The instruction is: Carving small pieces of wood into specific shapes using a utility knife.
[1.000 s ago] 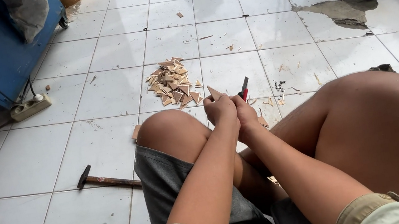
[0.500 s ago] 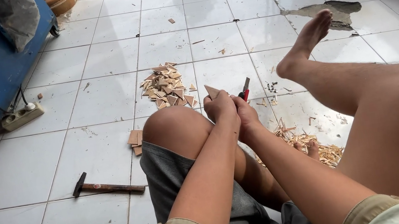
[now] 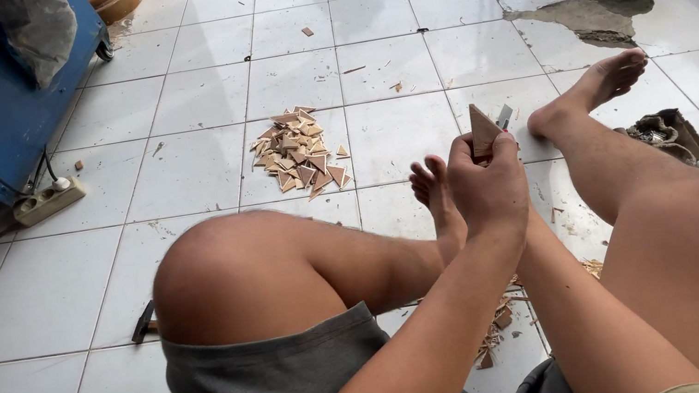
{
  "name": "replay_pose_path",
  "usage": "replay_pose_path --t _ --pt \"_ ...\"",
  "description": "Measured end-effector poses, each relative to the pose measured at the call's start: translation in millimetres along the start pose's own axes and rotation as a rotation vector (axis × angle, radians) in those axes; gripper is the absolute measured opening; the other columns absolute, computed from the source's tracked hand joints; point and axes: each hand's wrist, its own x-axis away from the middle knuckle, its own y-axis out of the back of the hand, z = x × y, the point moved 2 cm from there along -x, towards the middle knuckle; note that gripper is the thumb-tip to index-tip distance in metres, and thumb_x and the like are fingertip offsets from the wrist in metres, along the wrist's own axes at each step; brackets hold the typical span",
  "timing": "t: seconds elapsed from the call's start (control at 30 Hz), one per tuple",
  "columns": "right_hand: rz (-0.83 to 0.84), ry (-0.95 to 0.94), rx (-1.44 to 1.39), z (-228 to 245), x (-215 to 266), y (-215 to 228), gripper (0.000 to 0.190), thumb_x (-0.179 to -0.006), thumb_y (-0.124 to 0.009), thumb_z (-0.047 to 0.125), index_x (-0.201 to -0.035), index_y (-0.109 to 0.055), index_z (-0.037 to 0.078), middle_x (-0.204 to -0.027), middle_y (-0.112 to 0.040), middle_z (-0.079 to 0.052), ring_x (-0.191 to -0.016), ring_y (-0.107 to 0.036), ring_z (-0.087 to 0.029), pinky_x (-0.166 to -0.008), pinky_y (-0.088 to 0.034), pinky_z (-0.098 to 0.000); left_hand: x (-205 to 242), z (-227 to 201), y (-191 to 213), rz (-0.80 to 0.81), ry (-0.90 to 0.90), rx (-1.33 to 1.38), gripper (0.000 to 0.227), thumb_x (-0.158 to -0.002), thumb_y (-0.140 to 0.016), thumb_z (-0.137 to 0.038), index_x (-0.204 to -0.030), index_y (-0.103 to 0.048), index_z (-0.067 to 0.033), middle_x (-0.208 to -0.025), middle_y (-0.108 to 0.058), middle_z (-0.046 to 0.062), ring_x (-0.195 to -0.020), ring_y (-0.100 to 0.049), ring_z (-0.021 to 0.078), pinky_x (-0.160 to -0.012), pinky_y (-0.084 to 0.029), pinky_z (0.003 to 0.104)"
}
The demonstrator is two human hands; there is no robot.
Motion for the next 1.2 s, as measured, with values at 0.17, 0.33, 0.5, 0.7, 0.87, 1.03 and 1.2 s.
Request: replay_pose_path --t 0.17,0.33,0.5,0.7,0.87,1.03,1.2 --pt "0.035 -0.030 -0.040 -5.5 -15.0 -11.5 0.022 -0.079 -0.058 0.030 -0.091 -0.056 0.011 -0.063 -0.040 0.010 -0.056 -0.041 0.002 -0.047 -0.032 -0.0097 -24.7 31.2 31.7 -0.125 0.044 -0.065 0.026 -0.074 -0.053 -0.021 -0.096 -0.059 -0.0094 -0.086 -0.060 0.010 -0.088 -0.059 0.0252 -0.072 -0.048 0.035" --pt "0.090 -0.180 0.045 -38.9 -17.4 -22.7 0.019 -0.079 -0.054 0.038 -0.085 -0.055 0.020 -0.061 -0.029 0.011 -0.050 -0.030 -0.001 -0.043 -0.027 -0.0137 -76.9 93.7 98.1 -0.358 0.098 -0.220 0.030 -0.072 -0.049 -0.019 -0.097 -0.057 -0.0047 -0.090 -0.061 0.015 -0.092 -0.059 0.0311 -0.076 -0.047 0.041" --pt "0.062 -0.271 0.281 -66.1 -17.3 -27.6 0.019 -0.082 -0.052 0.033 -0.093 -0.052 0.017 -0.065 -0.029 0.009 -0.052 -0.031 -0.003 -0.044 -0.028 -0.0154 -114.6 140.8 164.7 -0.163 0.220 -0.499 0.013 -0.064 -0.055 -0.015 -0.075 -0.062 -0.0131 -0.056 -0.053 -0.002 -0.055 -0.053 0.0124 -0.052 -0.045 0.024" --pt "0.073 -0.377 0.616 -89.9 -44.3 -6.6 0.022 -0.081 -0.059 0.030 -0.094 -0.053 0.013 -0.064 -0.030 0.007 -0.048 -0.028 -0.005 -0.042 -0.028 -0.0186 -146.5 163.6 185.3 -0.060 0.299 -0.572 0.008 -0.062 -0.058 -0.016 -0.068 -0.063 -0.0125 -0.053 -0.051 0.000 -0.051 -0.050 0.0125 -0.048 -0.041 0.023" --pt "0.098 -0.375 0.878 -80.2 -74.5 3.2 0.027 -0.080 -0.060 0.025 -0.097 -0.055 0.006 -0.067 -0.037 0.000 -0.048 -0.029 -0.007 -0.039 -0.031 -0.0209 -170.6 159.3 162.5 0.100 0.386 -0.571 0.018 -0.066 -0.058 -0.021 -0.079 -0.061 -0.0100 -0.065 -0.060 0.004 -0.058 -0.058 0.0121 -0.052 -0.047 0.022" --pt "0.093 -0.331 0.943 -76.1 -86.2 10.1 0.033 -0.077 -0.064 0.027 -0.099 -0.058 0.003 -0.074 -0.046 -0.010 -0.045 -0.029 -0.008 -0.039 -0.035 -0.0227 -165.3 168.1 155.1 0.085 0.567 -0.258 0.020 -0.067 -0.051 -0.008 -0.086 -0.056 -0.0045 -0.064 -0.060 0.007 -0.050 -0.059 0.0097 -0.046 -0.052 0.017" --pt "0.016 -0.312 1.013 -88.2 -85.0 23.6 0.030 -0.082 -0.060 0.029 -0.074 -0.060 0.000 -0.049 -0.040 -0.004 -0.039 -0.036 -0.012 -0.037 -0.029 -0.0233 -169.3 185.4 160.0 0.197 0.568 -0.190 0.008 -0.075 -0.057 -0.006 -0.080 -0.062 -0.0020 -0.059 -0.056 0.004 -0.046 -0.045 0.0069 -0.043 -0.037 0.017"
